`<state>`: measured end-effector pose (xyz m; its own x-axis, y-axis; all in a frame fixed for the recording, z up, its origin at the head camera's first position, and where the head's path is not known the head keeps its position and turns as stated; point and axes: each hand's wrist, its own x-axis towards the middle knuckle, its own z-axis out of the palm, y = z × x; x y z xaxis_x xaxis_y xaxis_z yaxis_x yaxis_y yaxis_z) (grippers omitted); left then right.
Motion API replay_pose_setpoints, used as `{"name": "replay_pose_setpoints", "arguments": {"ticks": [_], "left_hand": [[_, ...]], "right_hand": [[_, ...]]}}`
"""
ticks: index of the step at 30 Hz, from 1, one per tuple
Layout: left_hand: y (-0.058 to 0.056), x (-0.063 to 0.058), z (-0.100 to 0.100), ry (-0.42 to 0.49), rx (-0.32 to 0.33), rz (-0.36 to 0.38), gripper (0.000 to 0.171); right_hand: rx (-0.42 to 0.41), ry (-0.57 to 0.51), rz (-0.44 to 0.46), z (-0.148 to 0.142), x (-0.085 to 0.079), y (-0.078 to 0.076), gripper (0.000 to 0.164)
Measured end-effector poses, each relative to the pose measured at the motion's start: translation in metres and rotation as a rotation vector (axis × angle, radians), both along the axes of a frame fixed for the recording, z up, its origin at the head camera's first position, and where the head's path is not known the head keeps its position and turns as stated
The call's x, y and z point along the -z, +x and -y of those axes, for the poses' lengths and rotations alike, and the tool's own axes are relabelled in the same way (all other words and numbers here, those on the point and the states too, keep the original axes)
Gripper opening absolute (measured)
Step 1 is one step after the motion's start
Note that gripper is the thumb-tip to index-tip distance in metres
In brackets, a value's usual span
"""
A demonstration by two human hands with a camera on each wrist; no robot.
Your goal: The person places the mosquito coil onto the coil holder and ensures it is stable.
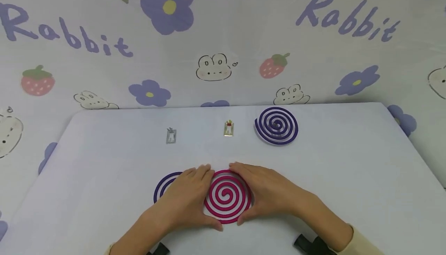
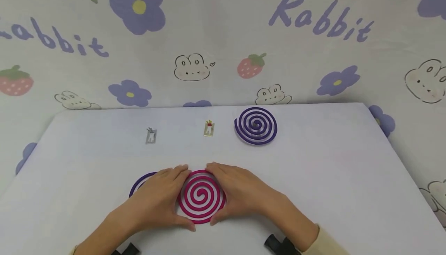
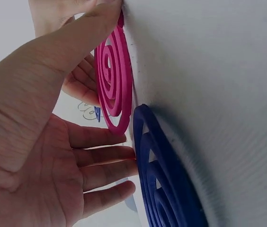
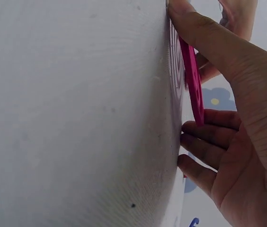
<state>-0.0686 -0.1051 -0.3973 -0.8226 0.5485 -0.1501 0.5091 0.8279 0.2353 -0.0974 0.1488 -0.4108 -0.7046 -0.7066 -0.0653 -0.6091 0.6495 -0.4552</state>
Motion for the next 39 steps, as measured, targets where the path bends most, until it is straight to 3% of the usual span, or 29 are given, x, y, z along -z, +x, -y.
{"name": "replay_pose_setpoints", "arguments": {"ticks": [19,39], "left_hand": [[0.0001,-0.0016,0.0016,0.021,0.006,0.009,0.124],[-0.0072,-0.0053,0.0054,0.097,-0.009,-0.03,0.116]], "right_hand": [[0.038,-0.052,0.082,-0.0037,-0.0043,0.0019,0.114],[0.062,-0.094,-0.007,-0.0027,-0.0062,-0.0045,0.116]]}}
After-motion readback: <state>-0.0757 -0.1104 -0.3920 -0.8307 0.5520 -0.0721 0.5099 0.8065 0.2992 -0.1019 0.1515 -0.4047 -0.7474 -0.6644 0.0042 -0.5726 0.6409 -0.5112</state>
